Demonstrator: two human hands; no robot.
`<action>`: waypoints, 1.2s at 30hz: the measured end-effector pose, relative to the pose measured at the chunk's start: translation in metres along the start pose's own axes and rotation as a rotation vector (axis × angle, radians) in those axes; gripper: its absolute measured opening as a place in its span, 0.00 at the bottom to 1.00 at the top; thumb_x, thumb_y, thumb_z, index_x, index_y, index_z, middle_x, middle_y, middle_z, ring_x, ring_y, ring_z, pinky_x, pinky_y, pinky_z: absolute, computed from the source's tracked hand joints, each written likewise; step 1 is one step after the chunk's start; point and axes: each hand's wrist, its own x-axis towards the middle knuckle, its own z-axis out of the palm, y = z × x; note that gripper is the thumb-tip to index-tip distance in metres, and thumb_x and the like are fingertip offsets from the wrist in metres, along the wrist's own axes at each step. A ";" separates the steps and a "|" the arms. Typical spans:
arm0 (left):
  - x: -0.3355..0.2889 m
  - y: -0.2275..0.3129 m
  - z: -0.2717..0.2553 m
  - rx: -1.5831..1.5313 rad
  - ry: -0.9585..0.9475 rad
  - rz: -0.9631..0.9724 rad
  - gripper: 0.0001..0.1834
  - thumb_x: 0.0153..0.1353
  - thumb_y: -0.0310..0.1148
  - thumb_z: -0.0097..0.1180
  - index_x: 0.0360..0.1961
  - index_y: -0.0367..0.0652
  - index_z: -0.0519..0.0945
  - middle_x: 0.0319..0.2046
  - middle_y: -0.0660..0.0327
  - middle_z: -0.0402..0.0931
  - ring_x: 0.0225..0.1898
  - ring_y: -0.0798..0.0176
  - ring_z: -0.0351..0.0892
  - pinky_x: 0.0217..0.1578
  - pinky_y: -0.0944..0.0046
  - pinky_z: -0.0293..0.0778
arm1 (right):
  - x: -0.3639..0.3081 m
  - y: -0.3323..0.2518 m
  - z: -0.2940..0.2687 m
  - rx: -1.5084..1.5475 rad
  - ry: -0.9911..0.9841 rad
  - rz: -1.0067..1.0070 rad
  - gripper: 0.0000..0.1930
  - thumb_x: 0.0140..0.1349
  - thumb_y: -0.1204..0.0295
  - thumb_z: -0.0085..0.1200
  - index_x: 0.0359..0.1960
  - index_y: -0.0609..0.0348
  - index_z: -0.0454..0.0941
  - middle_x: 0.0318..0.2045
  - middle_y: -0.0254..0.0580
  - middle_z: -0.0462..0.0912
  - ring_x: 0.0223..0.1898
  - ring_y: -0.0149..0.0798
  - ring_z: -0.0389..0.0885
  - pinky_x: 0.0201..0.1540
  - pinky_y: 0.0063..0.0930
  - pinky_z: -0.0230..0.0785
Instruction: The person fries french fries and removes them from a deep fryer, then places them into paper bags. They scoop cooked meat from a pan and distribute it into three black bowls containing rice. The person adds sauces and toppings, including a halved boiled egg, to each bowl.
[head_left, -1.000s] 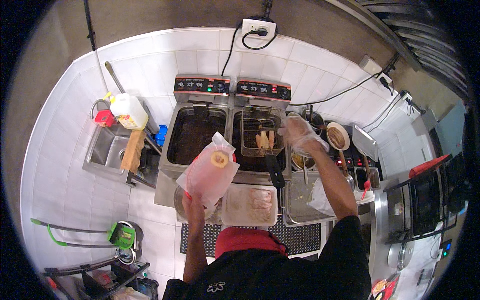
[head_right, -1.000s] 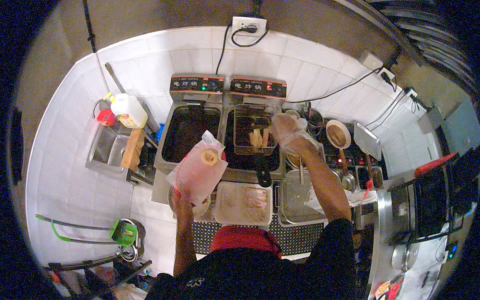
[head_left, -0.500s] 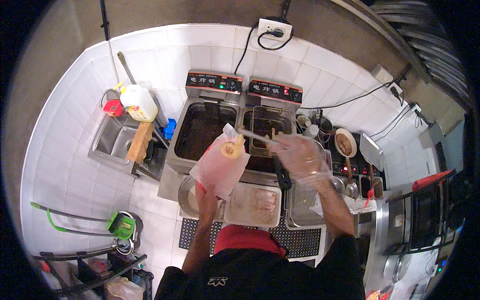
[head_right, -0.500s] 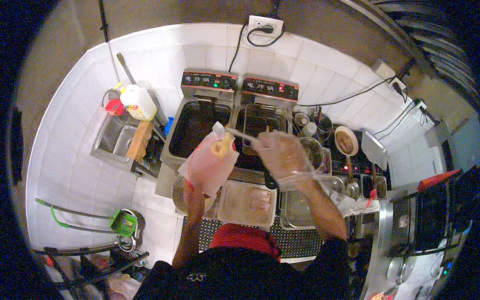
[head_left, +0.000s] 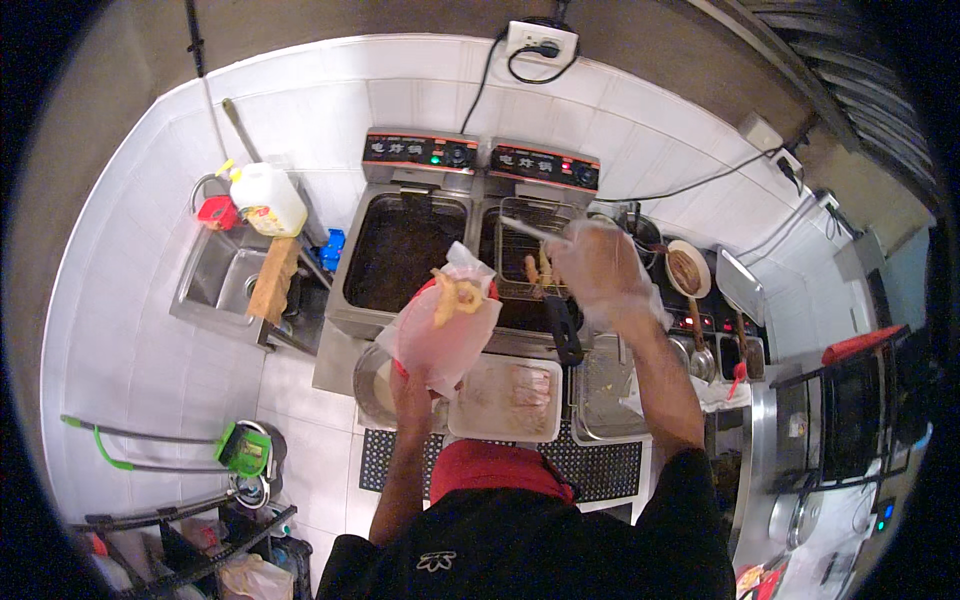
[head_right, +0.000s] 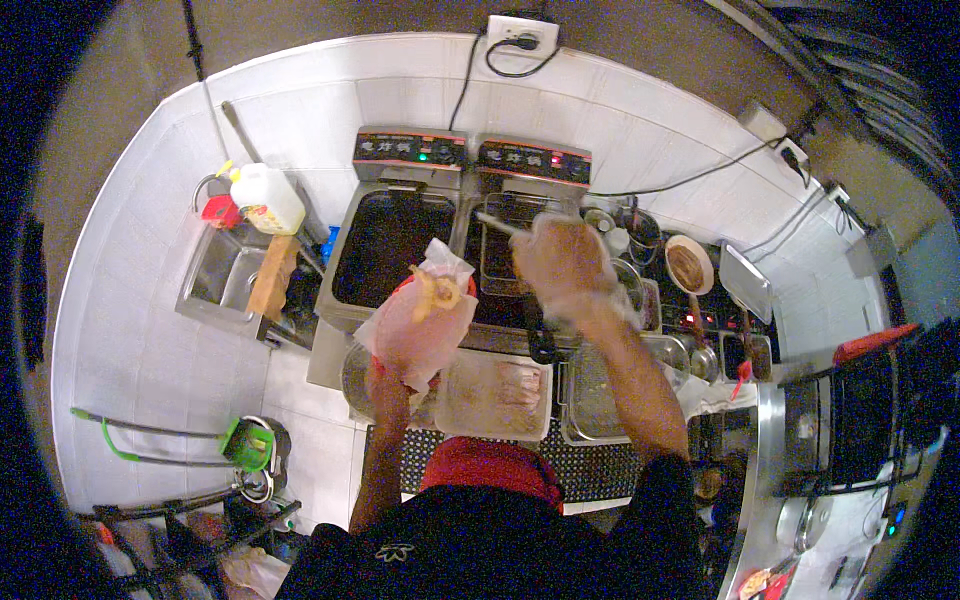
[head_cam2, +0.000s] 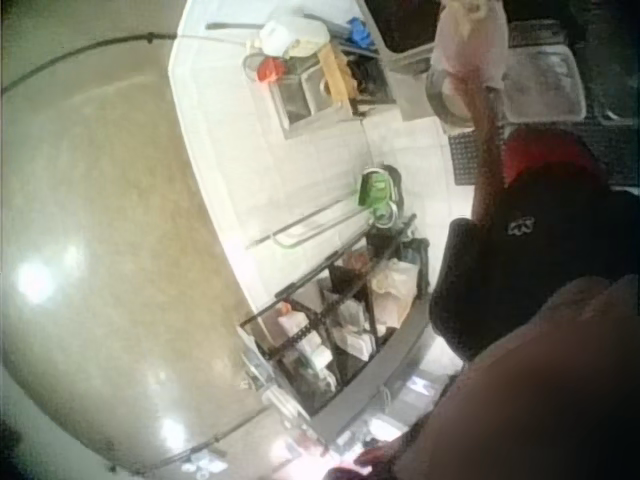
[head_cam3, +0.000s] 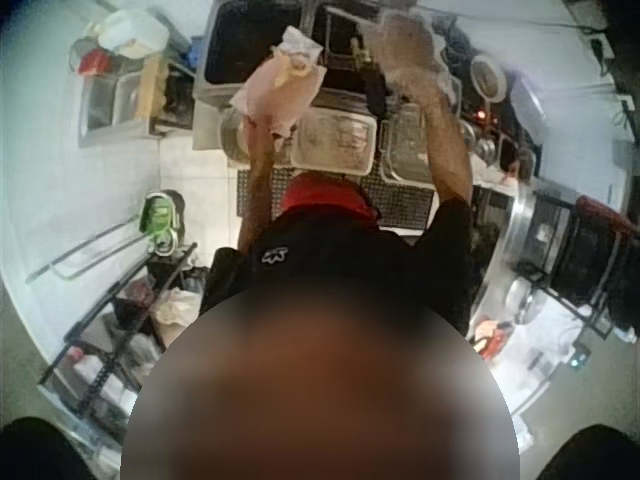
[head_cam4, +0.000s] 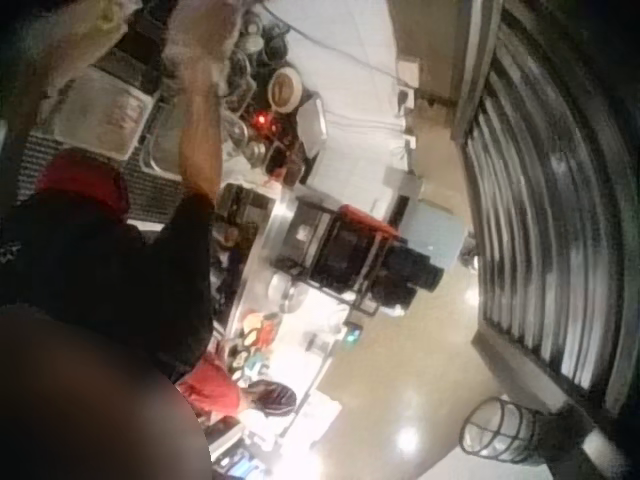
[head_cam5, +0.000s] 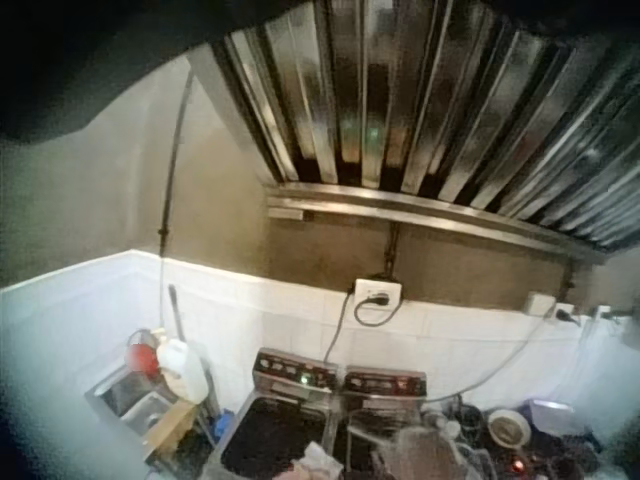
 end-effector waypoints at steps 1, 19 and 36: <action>0.000 0.000 -0.001 -0.018 0.010 -0.006 0.28 0.72 0.32 0.50 0.71 0.41 0.63 0.61 0.49 0.73 0.50 0.48 0.84 0.36 0.46 0.91 | 0.010 0.016 -0.004 -0.012 -0.047 0.020 0.19 0.66 0.59 0.57 0.34 0.69 0.82 0.33 0.60 0.85 0.38 0.62 0.86 0.43 0.53 0.79; -0.006 0.007 -0.008 -0.196 0.001 -0.008 0.28 0.71 0.29 0.50 0.72 0.43 0.63 0.64 0.49 0.72 0.57 0.41 0.80 0.37 0.37 0.91 | 0.050 0.111 0.104 -0.102 -0.054 -0.040 0.15 0.64 0.65 0.57 0.31 0.67 0.85 0.34 0.63 0.85 0.42 0.58 0.87 0.44 0.49 0.78; 0.001 0.006 0.020 -0.145 -0.120 -0.063 0.26 0.73 0.28 0.44 0.71 0.38 0.61 0.61 0.45 0.72 0.54 0.44 0.83 0.41 0.44 0.92 | -0.070 -0.027 0.031 0.463 -0.020 -0.142 0.16 0.66 0.58 0.61 0.44 0.58 0.89 0.41 0.50 0.90 0.41 0.51 0.89 0.47 0.41 0.80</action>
